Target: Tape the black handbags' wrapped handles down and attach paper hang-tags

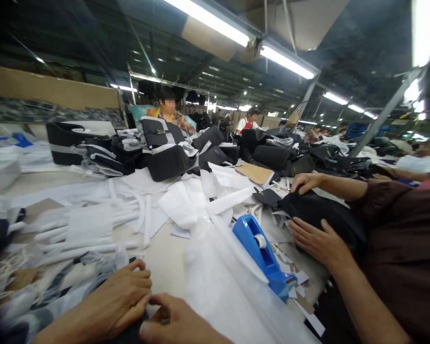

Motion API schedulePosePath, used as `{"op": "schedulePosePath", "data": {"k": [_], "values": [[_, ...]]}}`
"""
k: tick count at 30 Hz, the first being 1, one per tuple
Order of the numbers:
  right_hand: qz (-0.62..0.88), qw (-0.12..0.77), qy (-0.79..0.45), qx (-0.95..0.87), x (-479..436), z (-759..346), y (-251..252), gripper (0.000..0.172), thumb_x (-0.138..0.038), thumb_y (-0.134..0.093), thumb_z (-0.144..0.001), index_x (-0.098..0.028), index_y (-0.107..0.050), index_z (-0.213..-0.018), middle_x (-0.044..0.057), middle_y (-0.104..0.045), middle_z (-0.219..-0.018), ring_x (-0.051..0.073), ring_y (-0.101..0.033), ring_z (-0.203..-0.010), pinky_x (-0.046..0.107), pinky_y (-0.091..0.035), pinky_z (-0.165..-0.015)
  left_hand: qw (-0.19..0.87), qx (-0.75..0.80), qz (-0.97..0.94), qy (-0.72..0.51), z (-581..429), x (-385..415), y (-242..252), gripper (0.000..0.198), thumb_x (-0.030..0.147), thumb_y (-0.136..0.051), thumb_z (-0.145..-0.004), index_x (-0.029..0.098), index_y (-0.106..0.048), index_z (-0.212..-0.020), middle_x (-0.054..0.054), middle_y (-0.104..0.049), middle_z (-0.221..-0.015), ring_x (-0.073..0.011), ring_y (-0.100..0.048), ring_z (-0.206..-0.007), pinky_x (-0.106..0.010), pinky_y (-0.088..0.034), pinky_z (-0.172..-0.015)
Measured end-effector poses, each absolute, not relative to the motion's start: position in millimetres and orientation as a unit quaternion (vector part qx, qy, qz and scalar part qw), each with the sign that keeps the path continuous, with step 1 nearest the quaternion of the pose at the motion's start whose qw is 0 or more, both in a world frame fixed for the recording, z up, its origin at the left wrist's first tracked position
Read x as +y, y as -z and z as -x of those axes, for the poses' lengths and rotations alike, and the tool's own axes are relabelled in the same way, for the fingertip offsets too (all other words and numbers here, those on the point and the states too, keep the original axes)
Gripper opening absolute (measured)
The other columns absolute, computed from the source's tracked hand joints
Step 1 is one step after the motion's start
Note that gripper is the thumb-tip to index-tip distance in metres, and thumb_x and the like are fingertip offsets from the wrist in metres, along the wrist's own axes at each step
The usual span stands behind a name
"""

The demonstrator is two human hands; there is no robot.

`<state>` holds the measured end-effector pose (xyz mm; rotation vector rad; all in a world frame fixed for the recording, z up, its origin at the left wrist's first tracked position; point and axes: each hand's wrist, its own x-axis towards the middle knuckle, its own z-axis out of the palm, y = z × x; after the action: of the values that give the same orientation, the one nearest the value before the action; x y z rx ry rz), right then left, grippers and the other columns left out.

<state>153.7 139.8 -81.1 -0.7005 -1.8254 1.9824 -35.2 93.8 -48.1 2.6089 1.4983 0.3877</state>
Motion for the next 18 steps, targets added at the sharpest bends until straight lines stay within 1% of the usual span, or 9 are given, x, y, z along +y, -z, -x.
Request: {"op": "schedulePosePath", "data": {"k": [1,2,3,4,6,9,13,16,18], "values": [[0.273,0.162,-0.653,-0.688,157,-157,64,0.025,-0.042,-0.061,-0.085,-0.025,-0.074,-0.097,0.003,-0.068,-0.074,0.020,-0.064,-0.066,0.035,-0.054,-0.065,0.049,0.490,-0.860,-0.131,36,95,49,0.030,0.010,-0.040,-0.086,0.019,-0.052,-0.061,0.001,-0.060,-0.064,-0.0139,-0.053,-0.064,-0.033,-0.033,-0.090],[0.304,0.162,-0.585,-0.735,178,-160,46,0.023,-0.035,-0.055,-0.089,-0.023,-0.075,-0.088,0.003,-0.069,-0.074,0.021,-0.066,-0.072,0.036,-0.055,-0.071,0.047,0.486,-0.863,-0.130,36,95,48,0.030,0.010,-0.039,-0.087,0.019,-0.052,-0.061,0.001,-0.060,-0.063,-0.0137,-0.053,-0.063,-0.033,-0.034,-0.088],[0.375,0.213,-0.439,-0.789,202,-162,27,0.023,-0.025,-0.052,-0.090,-0.021,-0.075,-0.094,0.003,-0.070,-0.077,0.021,-0.067,-0.078,0.033,-0.055,-0.076,0.046,0.481,-0.866,-0.125,37,96,48,0.031,0.011,-0.039,-0.088,0.019,-0.052,-0.061,0.001,-0.060,-0.063,-0.0136,-0.053,-0.062,-0.032,-0.034,-0.086],[0.454,0.218,-0.269,-0.821,229,-163,9,0.025,-0.018,-0.052,-0.089,-0.021,-0.072,-0.104,0.003,-0.072,-0.085,0.020,-0.068,-0.084,0.031,-0.054,-0.080,0.048,0.477,-0.870,-0.118,37,96,46,0.032,0.011,-0.038,-0.089,0.019,-0.052,-0.061,0.001,-0.061,-0.064,-0.0136,-0.053,-0.063,-0.032,-0.034,-0.084],[0.529,0.224,-0.146,-0.806,282,-161,-19,0.037,-0.004,-0.046,-0.087,-0.013,-0.066,-0.116,0.014,-0.066,-0.113,0.027,-0.061,-0.110,0.041,-0.047,-0.095,0.054,0.473,-0.874,-0.103,38,97,45,0.032,0.013,-0.038,-0.090,0.019,-0.054,-0.063,0.001,-0.062,-0.065,-0.0136,-0.055,-0.064,-0.032,-0.034,-0.083],[0.569,0.186,-0.063,-0.799,341,-152,-36,0.032,0.005,-0.048,-0.083,-0.007,-0.068,-0.104,0.022,-0.057,-0.126,0.033,-0.049,-0.125,0.049,-0.040,-0.101,0.057,0.478,-0.872,-0.090,40,96,44,0.032,0.015,-0.039,-0.091,0.019,-0.055,-0.064,0.001,-0.063,-0.068,-0.0138,-0.057,-0.067,-0.033,-0.034,-0.085],[0.583,0.137,-0.023,-0.801,367,-140,-31,0.014,-0.016,-0.062,-0.088,-0.011,-0.066,-0.101,0.012,-0.064,-0.116,0.025,-0.058,-0.113,0.049,-0.045,-0.099,0.054,0.480,-0.869,-0.105,41,97,46,0.032,0.013,-0.039,-0.090,0.019,-0.054,-0.063,0.001,-0.063,-0.067,-0.0141,-0.057,-0.066,-0.035,-0.035,-0.085],[0.572,0.138,-0.011,-0.809,361,-140,-31,0.024,-0.024,-0.049,-0.099,-0.007,-0.065,-0.101,0.007,-0.064,-0.114,0.014,-0.063,-0.101,0.039,-0.047,-0.096,0.058,0.476,-0.870,-0.114,41,98,42,0.032,0.014,-0.038,-0.091,0.018,-0.054,-0.063,0.001,-0.062,-0.065,-0.0143,-0.056,-0.064,-0.035,-0.037,-0.083],[0.552,0.154,-0.001,-0.820,351,-141,-40,0.039,-0.014,-0.030,-0.101,0.003,-0.065,-0.096,0.012,-0.063,-0.119,0.012,-0.062,-0.104,0.036,-0.039,-0.098,0.067,0.466,-0.875,-0.114,41,98,37,0.033,0.015,-0.039,-0.091,0.018,-0.053,-0.062,0.001,-0.061,-0.064,-0.0143,-0.055,-0.063,-0.035,-0.037,-0.082]]}}
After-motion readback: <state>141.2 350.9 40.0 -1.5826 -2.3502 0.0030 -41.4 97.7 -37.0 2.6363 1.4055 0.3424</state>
